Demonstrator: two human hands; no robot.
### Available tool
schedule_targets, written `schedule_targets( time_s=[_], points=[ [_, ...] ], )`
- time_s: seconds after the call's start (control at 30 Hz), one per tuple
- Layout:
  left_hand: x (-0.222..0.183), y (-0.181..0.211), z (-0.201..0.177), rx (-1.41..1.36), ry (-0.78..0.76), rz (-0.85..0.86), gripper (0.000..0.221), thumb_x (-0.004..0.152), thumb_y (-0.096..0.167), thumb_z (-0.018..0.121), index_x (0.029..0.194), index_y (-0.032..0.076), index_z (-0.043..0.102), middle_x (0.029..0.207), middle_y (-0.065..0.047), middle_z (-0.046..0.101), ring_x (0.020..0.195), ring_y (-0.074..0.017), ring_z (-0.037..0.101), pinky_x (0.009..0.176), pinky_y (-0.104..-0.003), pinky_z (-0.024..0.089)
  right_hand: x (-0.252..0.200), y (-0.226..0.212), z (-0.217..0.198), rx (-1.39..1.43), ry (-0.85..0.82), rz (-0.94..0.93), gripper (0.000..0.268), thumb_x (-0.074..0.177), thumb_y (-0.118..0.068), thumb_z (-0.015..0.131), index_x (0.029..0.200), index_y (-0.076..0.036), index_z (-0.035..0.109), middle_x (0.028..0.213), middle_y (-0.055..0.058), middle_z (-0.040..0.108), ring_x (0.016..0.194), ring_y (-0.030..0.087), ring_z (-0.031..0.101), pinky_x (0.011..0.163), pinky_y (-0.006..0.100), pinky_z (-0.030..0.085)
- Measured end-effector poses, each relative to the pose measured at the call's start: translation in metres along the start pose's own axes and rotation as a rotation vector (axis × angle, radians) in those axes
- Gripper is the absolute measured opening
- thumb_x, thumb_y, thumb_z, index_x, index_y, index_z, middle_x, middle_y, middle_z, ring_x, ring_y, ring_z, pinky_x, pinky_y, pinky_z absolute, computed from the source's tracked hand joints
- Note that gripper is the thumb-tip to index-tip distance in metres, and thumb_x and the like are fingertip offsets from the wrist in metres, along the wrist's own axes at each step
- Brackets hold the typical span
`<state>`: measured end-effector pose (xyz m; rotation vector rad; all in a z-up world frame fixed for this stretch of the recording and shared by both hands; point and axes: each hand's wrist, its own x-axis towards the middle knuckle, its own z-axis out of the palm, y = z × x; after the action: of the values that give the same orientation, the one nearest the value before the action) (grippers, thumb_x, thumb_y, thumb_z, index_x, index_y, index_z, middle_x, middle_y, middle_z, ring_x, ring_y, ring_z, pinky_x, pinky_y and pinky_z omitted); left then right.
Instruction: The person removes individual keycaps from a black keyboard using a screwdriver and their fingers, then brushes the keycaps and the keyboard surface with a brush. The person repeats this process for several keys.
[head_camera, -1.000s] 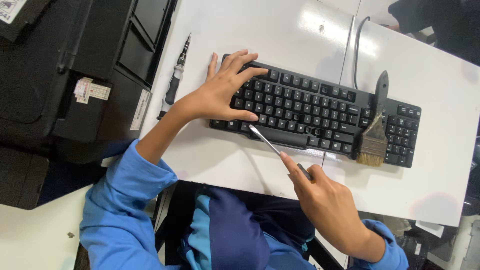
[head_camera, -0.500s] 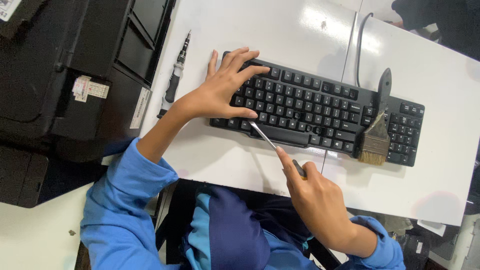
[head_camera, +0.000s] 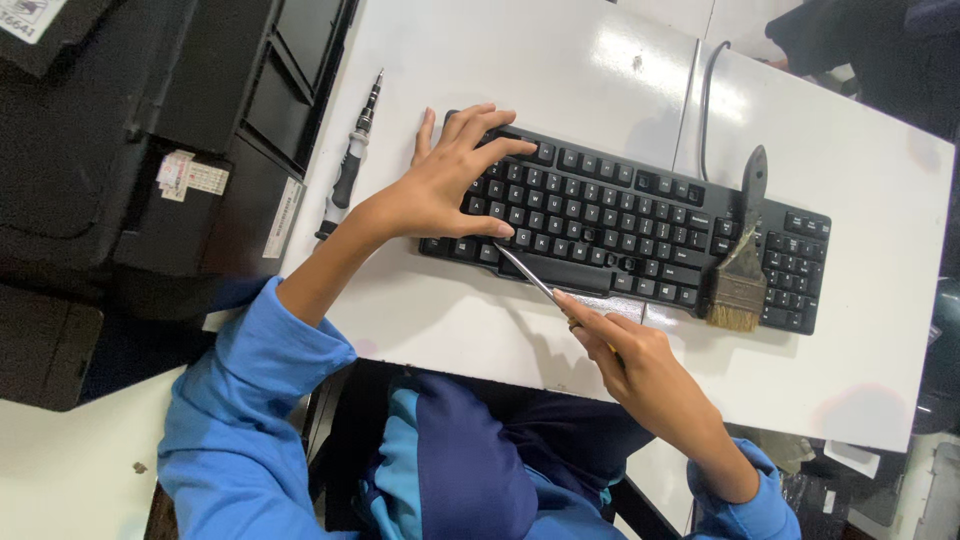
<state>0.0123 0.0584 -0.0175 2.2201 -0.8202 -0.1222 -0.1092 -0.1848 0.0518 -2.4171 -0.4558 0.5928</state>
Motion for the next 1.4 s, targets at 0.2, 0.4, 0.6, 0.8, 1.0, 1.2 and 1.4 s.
schedule_targets(
  time_s=[0.2, 0.4, 0.6, 0.8, 1.0, 1.2, 1.4],
  points=[
    [0.000, -0.002, 0.000, -0.011, -0.013, 0.013, 0.070, 0.070, 0.054, 0.062, 0.126, 0.019, 0.039, 0.138, -0.012, 0.024, 0.132, -0.0308, 0.012, 0.095, -0.067, -0.003, -0.006, 0.002, 0.009, -0.146, 0.048, 0.029, 0.047, 0.088, -0.018, 0.043, 0.133, -0.027, 0.036, 0.078, 0.007, 0.055, 0.058, 0.027, 0.051, 0.059, 0.034, 0.041],
    [0.000, -0.002, -0.003, -0.015, -0.027, 0.003, 0.069, 0.071, 0.051, 0.062, 0.127, 0.020, 0.038, 0.139, -0.013, 0.023, 0.132, -0.0316, 0.010, 0.095, -0.066, -0.003, -0.014, 0.004, 0.020, -0.483, 0.170, -0.099, 0.047, 0.085, -0.019, 0.052, 0.129, -0.029, 0.041, 0.071, 0.000, 0.045, 0.046, 0.021, 0.047, 0.038, 0.035, 0.045],
    [-0.002, 0.002, -0.016, -0.170, -0.104, -0.027, 0.061, 0.077, 0.031, 0.061, 0.130, 0.021, 0.032, 0.142, -0.015, 0.018, 0.135, -0.0315, 0.005, 0.095, -0.065, -0.007, -0.011, 0.000, 0.023, -0.676, 0.208, -0.061, 0.050, 0.085, -0.021, 0.052, 0.131, -0.031, 0.037, 0.068, 0.003, 0.038, 0.037, 0.025, 0.040, 0.030, 0.039, 0.041],
    [-0.004, -0.008, -0.014, -0.129, -0.156, 0.053, 0.069, 0.076, 0.025, 0.064, 0.134, 0.021, 0.027, 0.143, -0.018, 0.008, 0.134, -0.0362, -0.004, 0.101, -0.059, -0.002, 0.000, -0.003, 0.015, -0.793, 0.186, -0.117, 0.049, 0.084, -0.025, 0.053, 0.131, -0.030, 0.038, 0.065, 0.002, 0.038, 0.032, 0.024, 0.041, 0.028, 0.036, 0.039],
    [-0.004, -0.008, -0.013, -0.132, -0.153, 0.051, 0.070, 0.074, 0.024, 0.066, 0.133, 0.020, 0.028, 0.143, -0.019, 0.009, 0.134, -0.0364, -0.003, 0.101, -0.059, -0.002, -0.002, 0.015, 0.028, -0.721, 0.316, -0.222, 0.049, 0.084, -0.014, 0.056, 0.129, -0.027, 0.043, 0.072, 0.001, 0.041, 0.042, 0.018, 0.042, 0.035, 0.031, 0.042],
    [-0.003, -0.010, -0.011, -0.132, -0.142, 0.056, 0.071, 0.074, 0.024, 0.067, 0.133, 0.020, 0.028, 0.143, -0.019, 0.009, 0.134, -0.0373, -0.002, 0.100, -0.060, -0.001, 0.002, 0.018, 0.021, -0.651, 0.303, -0.284, 0.046, 0.085, -0.012, 0.055, 0.129, -0.023, 0.044, 0.073, 0.001, 0.042, 0.048, 0.015, 0.044, 0.040, 0.029, 0.043],
    [-0.002, -0.010, -0.014, -0.146, -0.149, 0.053, 0.071, 0.074, 0.024, 0.067, 0.133, 0.019, 0.028, 0.142, -0.019, 0.009, 0.134, -0.0375, -0.002, 0.100, -0.061, -0.001, 0.013, 0.032, 0.014, -0.393, 0.170, -0.275, 0.044, 0.087, -0.014, 0.051, 0.130, -0.020, 0.043, 0.074, 0.002, 0.046, 0.051, 0.016, 0.045, 0.048, 0.030, 0.043]
  ],
)
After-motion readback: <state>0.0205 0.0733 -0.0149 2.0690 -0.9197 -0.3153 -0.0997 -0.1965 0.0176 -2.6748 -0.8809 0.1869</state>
